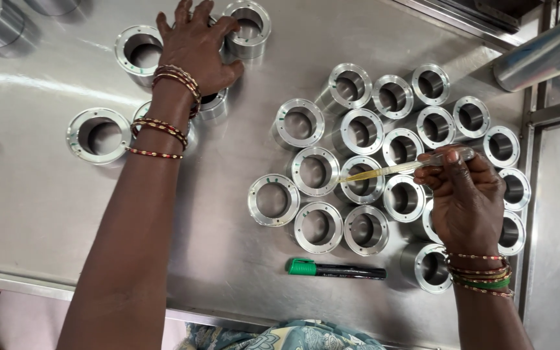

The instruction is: Marking metal components with a marker and applying a liquid substance with a dropper.

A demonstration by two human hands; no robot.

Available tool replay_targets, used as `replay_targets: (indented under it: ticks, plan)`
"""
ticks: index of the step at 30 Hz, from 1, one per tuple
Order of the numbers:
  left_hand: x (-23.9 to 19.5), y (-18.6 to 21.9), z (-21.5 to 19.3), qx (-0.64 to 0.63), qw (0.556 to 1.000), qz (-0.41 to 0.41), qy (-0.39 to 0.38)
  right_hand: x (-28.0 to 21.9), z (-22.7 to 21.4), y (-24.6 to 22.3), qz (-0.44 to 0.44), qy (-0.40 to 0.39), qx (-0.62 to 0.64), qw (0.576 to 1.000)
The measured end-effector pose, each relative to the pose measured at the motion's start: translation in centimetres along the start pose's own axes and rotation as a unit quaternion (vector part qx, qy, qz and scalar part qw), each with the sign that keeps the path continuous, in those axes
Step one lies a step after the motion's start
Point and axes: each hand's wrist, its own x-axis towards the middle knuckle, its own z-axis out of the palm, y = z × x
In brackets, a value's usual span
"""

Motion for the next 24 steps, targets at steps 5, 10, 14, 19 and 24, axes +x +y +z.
replay_targets:
  ticks: [5,10,14,19,24]
  plan:
    - [0.1,-0.1,0.1,0.010,1.000,-0.005,-0.002,-0.2,0.3,0.0,0.001,0.000,-0.020,1.000]
    - [0.1,-0.2,0.2,0.015,1.000,-0.003,0.001,0.3,0.2,0.2,0.004,-0.002,-0.029,1.000]
    - [-0.1,0.1,-0.2,0.011,1.000,-0.004,-0.004,1.5,0.6,0.6,-0.029,0.005,0.003,1.000]
    - [0.0,0.3,-0.5,0.014,1.000,-0.005,-0.002,2.7,2.1,0.9,-0.055,0.006,0.010,0.998]
    - [0.0,0.2,-0.4,0.013,1.000,-0.006,-0.005,3.3,2.3,1.2,-0.043,0.003,-0.012,0.999]
